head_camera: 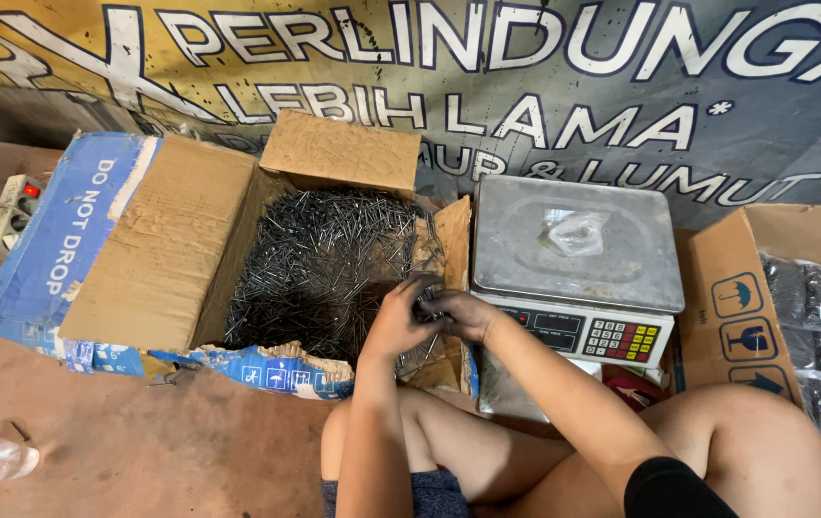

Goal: The person scoops nails from a cardboard box and places them into a small plastic bag on a digital scale. They repeatedly add or remove nails to reach a target weight, then move the filled bag to a second box containing other packaged bags.

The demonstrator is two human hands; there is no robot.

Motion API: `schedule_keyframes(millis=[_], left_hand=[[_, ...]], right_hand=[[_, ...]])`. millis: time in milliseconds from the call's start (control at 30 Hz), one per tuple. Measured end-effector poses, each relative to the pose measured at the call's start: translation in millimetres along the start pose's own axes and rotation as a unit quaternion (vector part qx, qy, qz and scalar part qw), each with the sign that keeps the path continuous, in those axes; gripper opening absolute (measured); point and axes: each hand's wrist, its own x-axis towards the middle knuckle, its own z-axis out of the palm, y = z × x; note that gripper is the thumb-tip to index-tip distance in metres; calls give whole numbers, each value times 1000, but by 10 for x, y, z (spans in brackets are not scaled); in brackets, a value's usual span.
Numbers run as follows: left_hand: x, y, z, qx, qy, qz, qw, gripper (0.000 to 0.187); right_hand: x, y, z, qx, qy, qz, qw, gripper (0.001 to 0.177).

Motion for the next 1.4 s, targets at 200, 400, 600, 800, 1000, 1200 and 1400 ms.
schedule_keyframes(millis=[200,400,600,800,1000,1200,1400], left_hand=[[15,297,-183,-51,17,-42,998,77],[-29,-9,77,136,23,-132,982,36],[-75,-117,84,248,14,-88,965,13],[-53,-108,119,45,74,-156,984,16],[-63,-176,192,124,-20,-173,977,25],[49,567,-290,177,-72,-239,952,102],[71,337,-113,87,-101,-148,980,106]], right_hand=[[-135,-165,170,69,20,19,997,33],[-127,-302,112,110,30,8,993,31],[-289,-409,274,218,114,-97,965,9],[-117,-389,225,-58,167,-111,978,70],[-31,-105,144,-50,121,-116,985,27],[43,-171,141,30,119,-35,992,43],[-35,-66,121,-16,73,13,997,26]])
